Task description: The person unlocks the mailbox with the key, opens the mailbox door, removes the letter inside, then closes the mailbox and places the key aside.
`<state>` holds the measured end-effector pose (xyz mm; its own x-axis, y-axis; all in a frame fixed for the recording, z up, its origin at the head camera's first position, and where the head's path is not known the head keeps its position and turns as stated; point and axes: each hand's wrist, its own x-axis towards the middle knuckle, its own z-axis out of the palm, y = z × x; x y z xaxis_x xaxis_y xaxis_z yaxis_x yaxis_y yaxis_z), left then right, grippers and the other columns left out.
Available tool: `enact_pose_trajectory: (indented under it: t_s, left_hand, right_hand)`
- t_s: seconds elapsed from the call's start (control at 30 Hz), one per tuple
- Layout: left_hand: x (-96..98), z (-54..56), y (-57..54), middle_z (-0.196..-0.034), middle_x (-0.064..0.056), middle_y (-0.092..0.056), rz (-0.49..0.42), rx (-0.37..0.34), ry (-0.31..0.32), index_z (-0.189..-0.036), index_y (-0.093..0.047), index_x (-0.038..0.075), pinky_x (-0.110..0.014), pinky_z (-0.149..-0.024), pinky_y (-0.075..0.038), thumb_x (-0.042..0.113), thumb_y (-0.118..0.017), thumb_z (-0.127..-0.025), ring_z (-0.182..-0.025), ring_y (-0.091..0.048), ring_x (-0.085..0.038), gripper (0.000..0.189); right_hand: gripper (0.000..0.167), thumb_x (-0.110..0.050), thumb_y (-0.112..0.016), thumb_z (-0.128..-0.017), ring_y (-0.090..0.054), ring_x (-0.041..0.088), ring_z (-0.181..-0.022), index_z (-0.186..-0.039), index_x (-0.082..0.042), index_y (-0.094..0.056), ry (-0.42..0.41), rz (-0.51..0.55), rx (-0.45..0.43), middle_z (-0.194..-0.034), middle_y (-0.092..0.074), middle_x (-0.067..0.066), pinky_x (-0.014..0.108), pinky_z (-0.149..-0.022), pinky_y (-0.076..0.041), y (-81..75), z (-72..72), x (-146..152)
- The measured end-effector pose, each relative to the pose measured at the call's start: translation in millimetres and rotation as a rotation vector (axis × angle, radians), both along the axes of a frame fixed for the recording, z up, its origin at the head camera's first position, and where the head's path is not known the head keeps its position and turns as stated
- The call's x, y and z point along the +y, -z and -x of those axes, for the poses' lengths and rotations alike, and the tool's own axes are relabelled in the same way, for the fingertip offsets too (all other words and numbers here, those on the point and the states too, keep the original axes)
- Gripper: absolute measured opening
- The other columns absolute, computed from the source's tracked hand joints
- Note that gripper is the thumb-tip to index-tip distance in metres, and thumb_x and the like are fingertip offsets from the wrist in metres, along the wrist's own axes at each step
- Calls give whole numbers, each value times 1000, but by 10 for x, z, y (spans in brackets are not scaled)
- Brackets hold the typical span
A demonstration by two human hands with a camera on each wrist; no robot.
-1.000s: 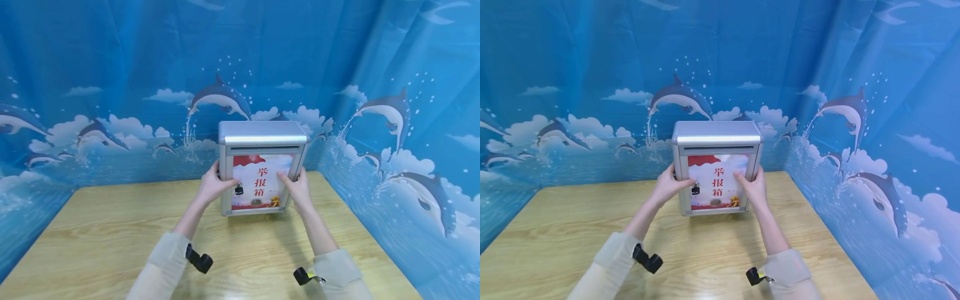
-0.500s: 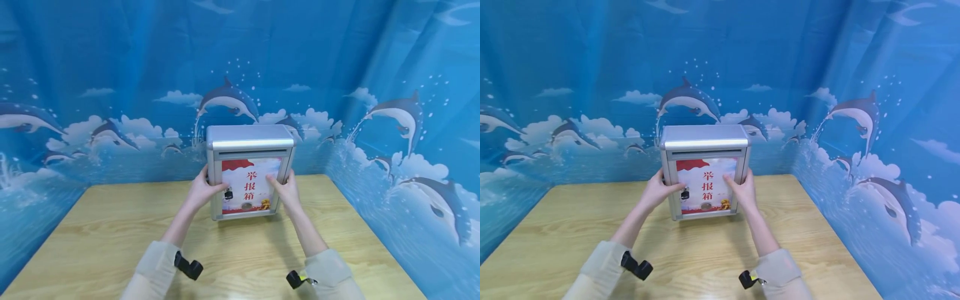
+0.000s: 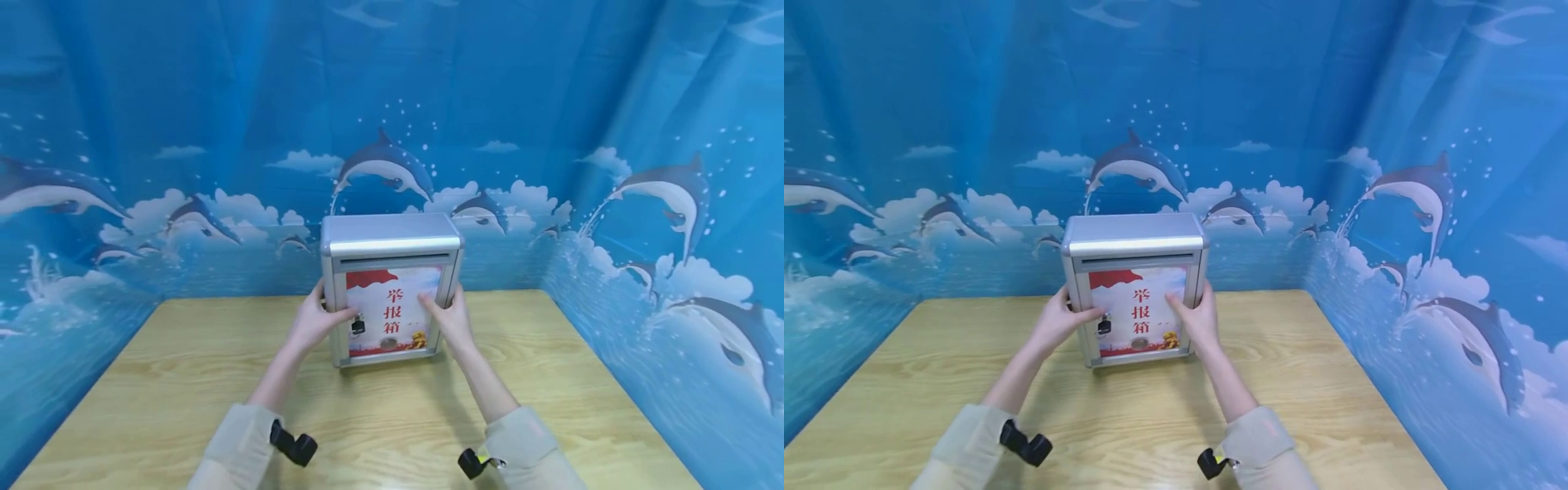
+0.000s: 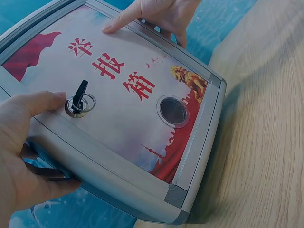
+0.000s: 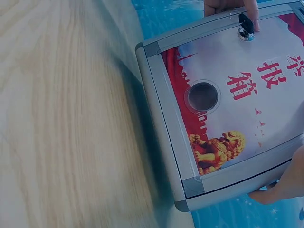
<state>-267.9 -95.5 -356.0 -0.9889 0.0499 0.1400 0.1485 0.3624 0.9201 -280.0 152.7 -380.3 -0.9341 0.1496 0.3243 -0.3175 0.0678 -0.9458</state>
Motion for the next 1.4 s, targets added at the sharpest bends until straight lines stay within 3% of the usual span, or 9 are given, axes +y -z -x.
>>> enact_pose_trajectory:
  t_s: [0.27, 0.8, 1.03, 1.17, 1.4]
  left_hand:
    - [-78, 34, 45, -134, -20, -44, 19, -30, -21, -148, -19, 12, -49, -91, -42, 32, -78, -73, -116, -48, -37, 97]
    - [-33, 170, 128, -137, -19, -42, -10, -64, -19, -146, -25, 12, -49, -95, -39, 31, -78, -72, -122, -43, -37, 93]
    - [-19, 196, 145, -136, -20, -43, 1, -45, -18, -145, -25, 11, -49, -94, -40, 30, -78, -72, -121, -45, -38, 93]
    - [-16, 196, 140, -136, -21, -42, 27, -42, -17, -146, -23, 10, -50, -93, -40, 30, -78, -72, -120, -45, -39, 95]
    - [-29, 203, 100, -134, -23, -43, 106, -28, 16, -143, -23, 3, -49, -93, -41, 28, -78, -74, -118, -46, -39, 92]
  right_hand:
    - [72, -17, -71, -82, -47, 34, -113, -138, -3, -28, -18, 6, -44, -125, -45, 20, 46, -99, -35, 43, 43, -87]
    - [76, -24, -72, -81, -46, 33, -113, -139, -4, -28, -9, -18, -100, -126, -44, 18, 48, -97, -36, 85, 129, -49]
    - [73, -14, -69, -83, -44, 38, -115, -139, 2, -25, -26, -17, -123, -128, -42, 24, 49, -98, -35, -54, 24, -60]
    - [75, -19, -70, -83, -45, 37, -115, -140, 0, -26, -23, -47, -102, -128, -43, 23, 49, -98, -35, 97, 155, -4]
    - [72, -25, -69, -83, -48, 36, -111, -138, -1, -28, -26, -130, -82, -124, -45, 22, 49, -95, -39, 158, 182, 60]
